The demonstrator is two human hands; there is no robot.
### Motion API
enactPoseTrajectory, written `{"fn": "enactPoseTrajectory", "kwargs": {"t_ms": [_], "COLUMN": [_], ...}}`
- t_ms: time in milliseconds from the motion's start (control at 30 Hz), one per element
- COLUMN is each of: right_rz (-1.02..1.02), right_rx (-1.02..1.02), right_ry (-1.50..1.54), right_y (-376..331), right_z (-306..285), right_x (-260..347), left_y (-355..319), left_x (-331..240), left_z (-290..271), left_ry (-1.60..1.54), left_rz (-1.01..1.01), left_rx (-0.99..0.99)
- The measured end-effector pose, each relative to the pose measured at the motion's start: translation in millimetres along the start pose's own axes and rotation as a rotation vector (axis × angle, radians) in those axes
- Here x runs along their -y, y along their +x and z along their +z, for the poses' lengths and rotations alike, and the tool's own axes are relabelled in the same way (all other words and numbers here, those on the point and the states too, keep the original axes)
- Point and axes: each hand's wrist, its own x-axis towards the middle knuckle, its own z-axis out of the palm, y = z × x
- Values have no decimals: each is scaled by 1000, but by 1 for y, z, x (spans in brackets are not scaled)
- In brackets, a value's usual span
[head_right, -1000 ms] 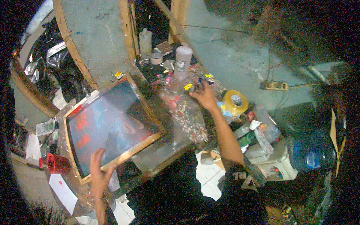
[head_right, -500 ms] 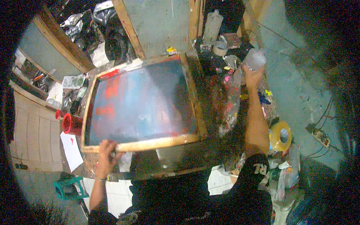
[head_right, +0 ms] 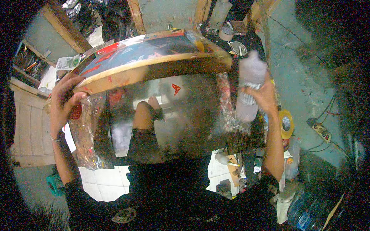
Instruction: The person assembles a screen printing frame by securing a mesh screen to a wooden frame using clamps and tape. They repeatedly adjust the clamps, apply yellow tape to the edges, and wipe the surface of the screen with a cloth.
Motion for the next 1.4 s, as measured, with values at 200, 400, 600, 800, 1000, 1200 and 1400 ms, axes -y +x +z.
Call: {"fn": "enactPoseTrajectory", "kwargs": {"t_ms": [200, 400, 600, 800, 1000, 1200, 1400], "right_rz": [-76, -200, -117, -163, 120, -86, -214], "right_rx": [459, 690, 754, 493, 211, -241, -565], "right_ry": [-160, -360, -441, -167, 112, 247, 195], "right_y": [-37, -29, -22, -25, -42, 3, 110], "right_z": [55, 95, 114, 93, 47, 24, 9], "right_x": [49, 35, 52, 24, 49, 18, -48], "left_y": [12, 25, 26, 29, 48, 73, 106], "left_x": [8, 10, 12, 14, 7, 37, 84], "left_z": [-13, -18, -22, -24, -34, -31, -43], "left_ry": [-96, -179, -111, -203, -47, 108, 92], "left_rz": [-55, -78, -29, -62, -16, -53, 59], "left_rx": [30, 11, 13, 14, -74, -266, -447]}}
